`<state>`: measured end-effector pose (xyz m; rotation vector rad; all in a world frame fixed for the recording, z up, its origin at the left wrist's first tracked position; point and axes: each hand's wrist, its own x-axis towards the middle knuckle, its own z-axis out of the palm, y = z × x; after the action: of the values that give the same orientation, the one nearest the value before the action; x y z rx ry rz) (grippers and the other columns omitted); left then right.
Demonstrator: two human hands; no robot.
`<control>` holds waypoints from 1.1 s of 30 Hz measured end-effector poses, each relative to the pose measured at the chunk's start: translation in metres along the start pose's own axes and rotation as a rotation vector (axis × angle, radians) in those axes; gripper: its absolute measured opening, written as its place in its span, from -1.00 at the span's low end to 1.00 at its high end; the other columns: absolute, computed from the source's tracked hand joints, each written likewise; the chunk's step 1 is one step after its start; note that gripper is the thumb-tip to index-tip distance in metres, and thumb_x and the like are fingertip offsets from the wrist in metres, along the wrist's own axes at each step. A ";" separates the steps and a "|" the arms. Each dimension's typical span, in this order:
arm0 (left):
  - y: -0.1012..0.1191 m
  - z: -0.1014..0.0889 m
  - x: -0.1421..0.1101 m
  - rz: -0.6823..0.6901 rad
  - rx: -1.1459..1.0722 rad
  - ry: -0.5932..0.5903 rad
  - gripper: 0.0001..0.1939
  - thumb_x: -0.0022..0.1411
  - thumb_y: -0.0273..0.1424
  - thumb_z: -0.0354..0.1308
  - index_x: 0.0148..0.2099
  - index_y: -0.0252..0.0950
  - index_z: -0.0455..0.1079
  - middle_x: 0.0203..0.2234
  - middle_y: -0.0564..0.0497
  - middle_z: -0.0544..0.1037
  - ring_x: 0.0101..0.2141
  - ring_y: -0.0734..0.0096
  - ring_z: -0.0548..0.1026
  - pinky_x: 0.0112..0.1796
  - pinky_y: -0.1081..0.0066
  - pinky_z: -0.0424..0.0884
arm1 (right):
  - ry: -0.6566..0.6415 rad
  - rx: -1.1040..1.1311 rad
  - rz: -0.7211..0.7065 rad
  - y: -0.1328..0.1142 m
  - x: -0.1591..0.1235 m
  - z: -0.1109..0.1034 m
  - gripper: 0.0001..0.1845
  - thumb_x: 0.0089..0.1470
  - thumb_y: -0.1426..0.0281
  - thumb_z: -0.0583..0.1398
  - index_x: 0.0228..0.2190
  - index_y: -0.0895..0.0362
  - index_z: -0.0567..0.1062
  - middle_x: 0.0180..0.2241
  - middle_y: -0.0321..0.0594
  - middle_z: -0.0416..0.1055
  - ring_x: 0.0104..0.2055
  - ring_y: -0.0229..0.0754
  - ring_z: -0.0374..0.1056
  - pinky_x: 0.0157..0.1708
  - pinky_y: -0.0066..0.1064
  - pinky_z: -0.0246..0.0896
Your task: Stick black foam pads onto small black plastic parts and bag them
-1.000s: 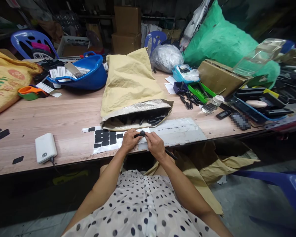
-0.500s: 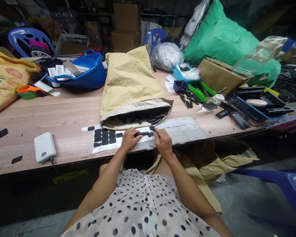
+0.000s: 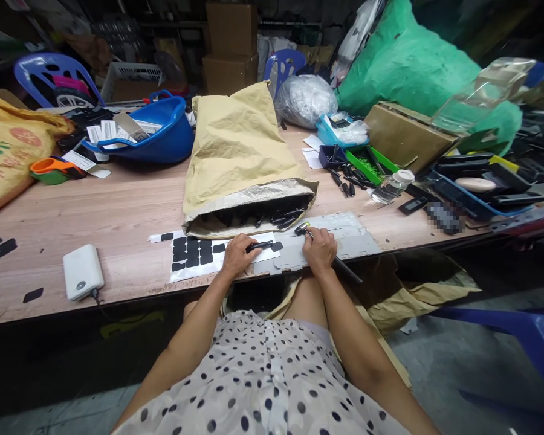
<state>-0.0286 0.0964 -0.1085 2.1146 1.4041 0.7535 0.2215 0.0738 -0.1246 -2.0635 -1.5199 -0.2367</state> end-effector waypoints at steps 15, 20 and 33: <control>0.032 0.016 -0.109 -0.082 0.029 -0.307 -0.76 0.35 -0.20 0.08 -0.08 -0.13 0.52 -0.50 0.07 0.59 -0.46 0.33 0.56 -0.39 0.44 0.36 | 0.038 -0.059 -0.007 -0.007 -0.003 0.005 -0.77 0.12 0.45 0.13 -0.20 0.11 0.55 -0.28 -0.07 0.40 -0.19 -0.01 0.20 -0.28 -0.27 -0.01; 0.022 0.029 -0.114 -0.246 0.160 -0.373 -0.75 0.32 -0.28 0.11 0.00 -0.14 0.50 -0.51 0.03 0.60 -0.38 0.21 0.61 -0.41 0.42 0.33 | 0.024 -0.051 0.006 -0.008 -0.002 0.004 -0.77 0.14 0.45 0.13 -0.19 0.12 0.55 -0.27 -0.05 0.39 -0.17 0.00 0.20 -0.27 -0.27 -0.01; 0.037 0.009 0.025 -0.184 0.012 0.232 -0.81 0.20 -0.30 0.22 -0.16 -0.26 0.50 -0.29 -0.08 0.51 -0.23 0.17 0.53 -0.19 0.26 0.46 | 0.014 -0.042 0.010 -0.009 -0.003 0.006 -0.77 0.15 0.44 0.13 -0.18 0.11 0.54 -0.26 -0.07 0.39 -0.17 -0.01 0.20 -0.25 -0.27 0.01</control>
<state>0.0098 0.1058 -0.0865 1.9210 1.7013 0.9408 0.2112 0.0763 -0.1281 -2.0972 -1.5083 -0.2806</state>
